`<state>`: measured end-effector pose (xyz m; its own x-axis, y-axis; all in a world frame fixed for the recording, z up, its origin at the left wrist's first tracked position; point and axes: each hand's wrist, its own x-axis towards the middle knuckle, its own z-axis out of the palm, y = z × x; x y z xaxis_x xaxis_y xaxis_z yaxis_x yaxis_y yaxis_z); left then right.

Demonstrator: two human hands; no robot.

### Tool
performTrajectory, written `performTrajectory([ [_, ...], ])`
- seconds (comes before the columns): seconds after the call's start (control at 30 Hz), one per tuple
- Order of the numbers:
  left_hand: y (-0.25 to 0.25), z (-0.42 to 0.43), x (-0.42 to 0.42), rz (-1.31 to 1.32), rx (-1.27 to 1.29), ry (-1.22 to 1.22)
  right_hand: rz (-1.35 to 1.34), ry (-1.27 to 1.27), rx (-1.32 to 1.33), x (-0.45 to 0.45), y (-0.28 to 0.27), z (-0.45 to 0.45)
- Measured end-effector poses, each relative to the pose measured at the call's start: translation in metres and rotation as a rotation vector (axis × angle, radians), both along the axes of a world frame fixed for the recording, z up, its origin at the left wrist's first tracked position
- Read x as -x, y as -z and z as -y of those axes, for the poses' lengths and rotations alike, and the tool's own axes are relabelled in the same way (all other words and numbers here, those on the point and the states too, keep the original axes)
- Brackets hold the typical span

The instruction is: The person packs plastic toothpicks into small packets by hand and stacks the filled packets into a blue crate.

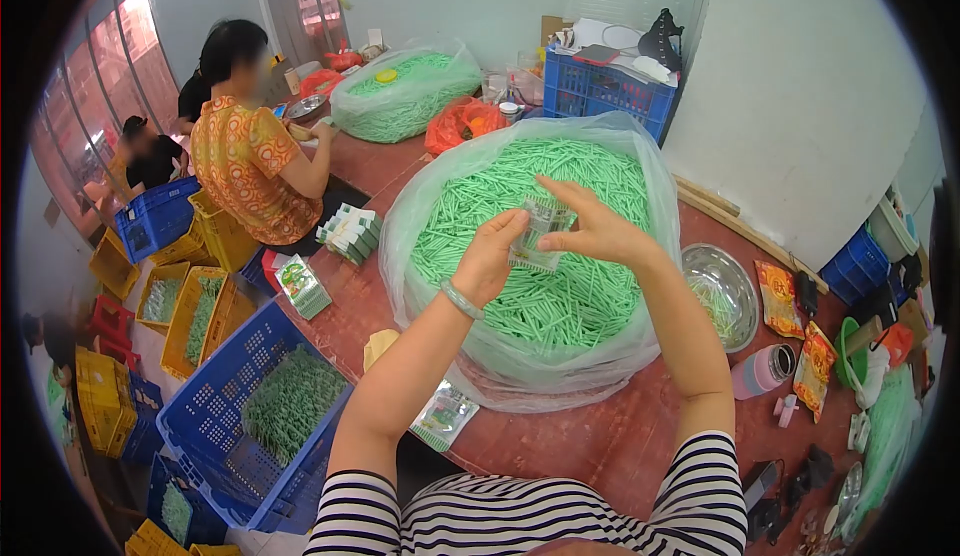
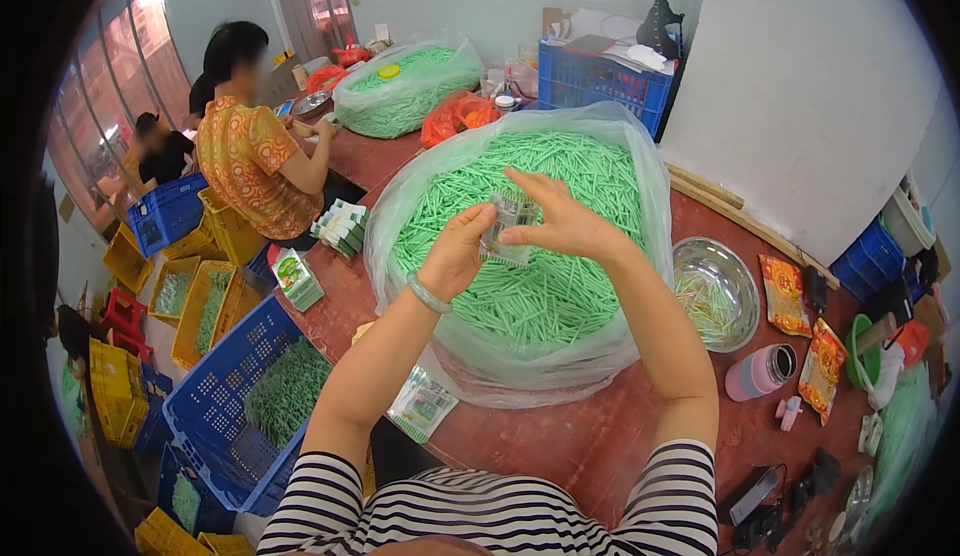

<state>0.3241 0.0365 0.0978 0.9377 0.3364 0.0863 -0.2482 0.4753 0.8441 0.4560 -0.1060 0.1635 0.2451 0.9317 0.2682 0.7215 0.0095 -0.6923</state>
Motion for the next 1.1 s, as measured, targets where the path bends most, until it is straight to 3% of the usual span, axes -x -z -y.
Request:
performTrajectory([
  [0.13, 0.003, -0.002, 0.001, -0.007, 0.037, -0.023, 0.195, 0.02, -0.094, -0.01, 0.011, -0.005],
  [0.23, 0.008, -0.006, 0.004, 0.003, 0.062, -0.008, 0.17, -0.086, -0.059, -0.003, 0.013, -0.008],
  [0.37, -0.002, -0.005, 0.019, -0.007, 0.006, 0.067, -0.131, 0.061, -0.024, 0.004, 0.005, -0.015],
  [0.47, -0.007, -0.004, 0.04, -0.087, -0.211, -0.092, -0.255, 0.02, -0.114, 0.019, 0.006, -0.028],
  [0.53, -0.013, -0.016, 0.062, -0.084, -0.289, -0.058, -0.331, -0.049, -0.096, 0.045, 0.002, -0.035],
  [0.67, 0.002, -0.048, 0.109, -0.103, -0.595, -0.075, -0.065, -0.1, 0.06, 0.101, -0.001, -0.058],
  [0.7, -0.013, -0.048, 0.132, -0.263, -0.874, -0.126, -0.077, -0.135, 0.113, 0.119, -0.003, -0.065],
  [0.77, -0.007, -0.057, 0.176, -0.264, -0.987, -0.228, 0.101, -0.32, -0.021, 0.148, 0.005, -0.078],
  [0.9, 0.031, -0.106, 0.297, -0.337, -1.126, -0.499, 0.25, -0.404, -0.018, 0.197, -0.007, -0.082],
  [0.97, 0.044, -0.133, 0.374, -0.657, -1.05, -0.639, 0.31, -0.348, 0.051, 0.2, -0.008, -0.084],
  [1.03, 0.073, -0.159, 0.447, -1.039, -1.173, -0.7, 0.332, -0.308, 0.125, 0.186, -0.003, -0.087],
  [1.1, 0.123, -0.179, 0.513, -1.383, -1.209, -0.65, 0.339, -0.277, 0.215, 0.165, 0.0, -0.091],
])
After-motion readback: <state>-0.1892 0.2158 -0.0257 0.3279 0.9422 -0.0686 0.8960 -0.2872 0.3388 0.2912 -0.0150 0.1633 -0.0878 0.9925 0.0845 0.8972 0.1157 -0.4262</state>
